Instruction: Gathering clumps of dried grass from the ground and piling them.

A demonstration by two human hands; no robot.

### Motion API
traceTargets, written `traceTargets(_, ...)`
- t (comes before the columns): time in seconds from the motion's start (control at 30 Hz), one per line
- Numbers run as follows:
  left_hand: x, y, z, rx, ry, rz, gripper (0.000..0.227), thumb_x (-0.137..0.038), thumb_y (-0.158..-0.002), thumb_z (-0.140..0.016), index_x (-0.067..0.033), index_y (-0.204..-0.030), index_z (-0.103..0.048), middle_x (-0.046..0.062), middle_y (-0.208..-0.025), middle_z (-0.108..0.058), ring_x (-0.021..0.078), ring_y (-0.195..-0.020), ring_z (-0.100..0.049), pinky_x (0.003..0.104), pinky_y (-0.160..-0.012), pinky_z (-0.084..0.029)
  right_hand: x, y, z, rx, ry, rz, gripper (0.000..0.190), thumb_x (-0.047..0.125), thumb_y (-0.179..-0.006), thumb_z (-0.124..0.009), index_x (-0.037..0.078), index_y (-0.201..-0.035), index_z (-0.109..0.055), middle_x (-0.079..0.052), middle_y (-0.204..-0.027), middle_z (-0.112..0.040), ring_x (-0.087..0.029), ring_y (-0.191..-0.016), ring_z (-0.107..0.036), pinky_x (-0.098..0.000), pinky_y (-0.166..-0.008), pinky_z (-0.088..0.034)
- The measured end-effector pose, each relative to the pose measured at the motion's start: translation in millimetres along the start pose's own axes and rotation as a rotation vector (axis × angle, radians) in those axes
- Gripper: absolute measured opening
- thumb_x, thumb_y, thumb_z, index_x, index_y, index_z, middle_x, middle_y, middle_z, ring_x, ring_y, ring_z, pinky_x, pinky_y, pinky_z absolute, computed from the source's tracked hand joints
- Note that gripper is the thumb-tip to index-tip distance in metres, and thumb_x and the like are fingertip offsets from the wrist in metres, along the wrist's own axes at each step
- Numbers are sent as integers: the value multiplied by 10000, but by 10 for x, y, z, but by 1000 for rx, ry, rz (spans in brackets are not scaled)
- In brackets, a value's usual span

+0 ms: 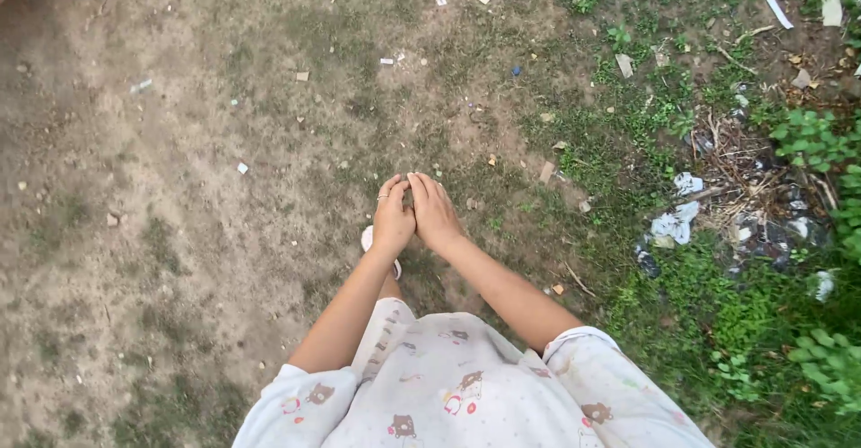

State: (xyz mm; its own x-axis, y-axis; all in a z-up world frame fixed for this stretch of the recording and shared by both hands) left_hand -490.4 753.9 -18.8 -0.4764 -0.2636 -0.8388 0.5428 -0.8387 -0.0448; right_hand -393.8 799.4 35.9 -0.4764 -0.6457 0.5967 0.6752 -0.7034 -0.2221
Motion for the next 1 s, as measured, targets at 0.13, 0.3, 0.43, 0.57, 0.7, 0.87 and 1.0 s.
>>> traceTargets(0.13, 116, -1158, 106, 16, -92, -205, 516, 79, -817, -559, -21, -1321, -599, 203, -1473, -512, 421, -1330, -531, 451, -1082, -464, -348, -1093, -347, -59, 58, -109, 492, 93, -981, -528, 48, -1468, -470, -175, -1479, -516, -378, -1342, -505, -482, -1141, -406)
traceTargets(0.3, -308, -2716, 152, 281, -92, -24, 466, 48, -839, -530, -95, -1278, -593, 129, -1471, -530, 353, -1215, -605, 410, -992, -518, -762, -2405, -242, -189, 64, -192, 522, 94, -958, -543, 43, -1472, -462, -168, -1454, -527, -348, -1356, -522, -468, -1151, -409)
traceTargets(0.43, -225, -3550, -215, 319, -103, -148, 487, 75, -844, -521, -84, -1300, -585, 151, -1458, -531, 379, -1281, -567, 432, -1019, -503, -1169, -3077, -174, -220, 53, -263, 575, 93, -929, -556, 25, -1486, -432, -186, -1457, -516, -359, -1350, -505, -474, -1136, -395)
traceTargets(0.57, -99, -4457, -756, 379, -140, -145, 470, 44, -859, -545, -83, -1310, -574, 149, -1439, -539, 385, -1256, -577, 431, -1011, -506, -1923, -3824, -255, -154, 47, -348, 609, 124, -925, -575, 36, -1502, -401, -181, -1484, -493, -356, -1347, -498, -479, -1080, -405)
traceTargets(0.7, -59, -5576, -1484, 425, -193, -58, 448, 26, -868, -540, -97, -1297, -578, 134, -1444, -542, 378, -1223, -588, 441, -963, -513, -3059, -4691, -509, -95, 93, -376, 632, 143, -923, -583, 37, -1515, -389, -178, -1482, -476, -369, -1374, -473, -488, -1117, -382)
traceTargets(0.87, 342, -7212, -2576, 386, -160, -21, 426, 10, -892, -552, -104, -1301, -583, 130, -1415, -564, 380, -1213, -601, 452, -953, -520, -4556, -6071, -736, 1, 206, -353, 628, 160, -930, -569, 34, -1516, -383, -178, -1508, -467, -375, -1402, -440, -502, -1133, -360)
traceTargets(1.0, 857, -8079, -3329, 442, -218, 100, 422, -1, -904, -553, -121, -1307, -580, 118, -1419, -570, 386, -1197, -602, 479, -931, -514, -5617, -6691, -1293, 108, 267, -366, 628, 196, -946, -566, 28, -1522, -379, -183, -1526, -455, -368, -1436, -408, -522, -1174, -328)
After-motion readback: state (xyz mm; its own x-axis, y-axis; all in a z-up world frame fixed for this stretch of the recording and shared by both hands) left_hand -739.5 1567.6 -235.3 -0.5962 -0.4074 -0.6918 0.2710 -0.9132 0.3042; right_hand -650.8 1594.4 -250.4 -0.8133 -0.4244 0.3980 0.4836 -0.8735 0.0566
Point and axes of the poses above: each hand's wrist, its own y-axis away from the middle knuckle, its own z-axis out of the back of the hand, x = y × z, the point moved 10 cm from there along -y, towards the middle knuckle
